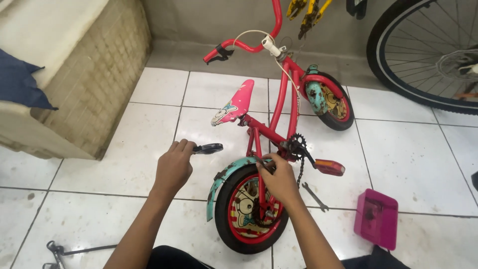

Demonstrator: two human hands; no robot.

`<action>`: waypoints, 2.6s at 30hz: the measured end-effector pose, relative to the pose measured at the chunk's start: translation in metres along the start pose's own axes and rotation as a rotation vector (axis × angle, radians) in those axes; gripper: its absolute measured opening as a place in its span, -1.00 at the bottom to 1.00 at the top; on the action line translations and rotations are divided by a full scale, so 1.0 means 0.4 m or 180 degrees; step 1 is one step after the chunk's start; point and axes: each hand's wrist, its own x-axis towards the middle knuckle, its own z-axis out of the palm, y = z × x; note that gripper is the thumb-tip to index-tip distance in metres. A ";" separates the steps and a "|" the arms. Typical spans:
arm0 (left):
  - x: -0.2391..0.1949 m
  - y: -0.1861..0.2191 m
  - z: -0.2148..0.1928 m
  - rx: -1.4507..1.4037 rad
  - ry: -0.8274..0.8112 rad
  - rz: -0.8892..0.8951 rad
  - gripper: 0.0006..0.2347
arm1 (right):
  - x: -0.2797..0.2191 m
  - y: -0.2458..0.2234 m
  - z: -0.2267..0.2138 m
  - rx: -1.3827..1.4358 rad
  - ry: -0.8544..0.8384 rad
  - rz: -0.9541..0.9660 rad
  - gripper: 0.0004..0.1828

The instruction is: The person sits on the floor and uses a wrench to tighten the axle nut on the rear wheel of a red children's bicycle. They then remove the chain guard and place it in a pink container before re-securing the wheel.

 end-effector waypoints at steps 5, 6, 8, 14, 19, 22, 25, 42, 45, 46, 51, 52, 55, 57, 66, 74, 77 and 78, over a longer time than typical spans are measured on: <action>-0.062 0.101 -0.176 -0.1379 0.0015 -0.0486 -0.90 | -0.060 -0.007 -0.011 0.0694 -0.0127 -0.0017 -0.57; -0.069 0.118 -0.192 -0.2146 -0.0172 -0.0665 -0.90 | -0.074 -0.014 -0.022 0.0908 -0.0190 -0.0012 -0.50; -0.079 0.155 -0.177 -0.2593 -0.0357 -0.0652 -0.89 | -0.085 0.014 -0.032 0.1116 -0.0190 0.0021 -0.51; -0.106 0.348 -0.163 -0.3434 -0.1111 -0.0790 -0.84 | -0.139 0.141 -0.138 0.1574 -0.0116 0.0403 -0.72; -0.122 0.556 -0.111 -0.3621 -0.1531 -0.1063 -0.63 | -0.213 0.215 -0.286 0.1681 0.0059 0.0464 -0.63; -0.126 0.685 -0.061 -0.3830 -0.1586 -0.1257 -0.61 | -0.234 0.292 -0.376 0.1583 0.0232 0.0670 -0.68; -0.123 0.794 0.015 -0.4547 -0.1862 -0.1606 -0.67 | -0.233 0.432 -0.459 0.0535 0.0662 0.1001 -0.69; -0.182 1.107 0.356 -0.4027 -0.2583 -0.2531 -0.73 | -0.184 0.916 -0.623 -0.1019 0.0934 0.2106 -0.68; -0.188 1.144 0.390 -0.4017 -0.2495 -0.2559 -0.74 | -0.151 0.912 -0.662 -0.1135 0.0965 0.2067 -0.69; -0.184 1.161 0.380 -0.4014 -0.2500 -0.2574 -0.74 | -0.145 0.924 -0.673 -0.1140 0.0951 0.2071 -0.69; -0.180 1.250 0.371 -0.4350 -0.2145 -0.2894 -0.70 | -0.137 0.947 -0.720 -0.1374 0.1092 0.2085 -0.69; -0.186 1.271 0.374 -0.4344 -0.2138 -0.2917 -0.70 | -0.141 0.953 -0.724 -0.1376 0.1070 0.2080 -0.69; -0.197 1.329 0.373 -0.4394 -0.2109 -0.2889 -0.70 | -0.156 0.972 -0.734 -0.1463 0.1143 0.2131 -0.69; -0.204 1.364 0.358 -0.4552 -0.2219 -0.2728 -0.66 | -0.159 0.983 -0.735 -0.1411 0.1158 0.2088 -0.67; -0.230 1.398 0.443 -0.3391 -0.2912 -0.1709 -0.34 | -0.208 0.864 -0.692 -0.1505 0.1457 0.1523 -0.57; -0.203 1.302 0.404 -0.3458 -0.3125 -0.1340 -0.37 | -0.213 0.748 -0.600 -0.1309 0.1028 0.1147 -0.70; -0.172 1.214 0.339 -0.3608 -0.3145 -0.1048 -0.45 | -0.218 0.665 -0.561 -0.1239 0.0604 0.1212 -0.70; -0.165 1.178 0.310 -0.3631 -0.3187 -0.0802 -0.50 | -0.223 0.630 -0.545 -0.1209 0.0358 0.1293 -0.68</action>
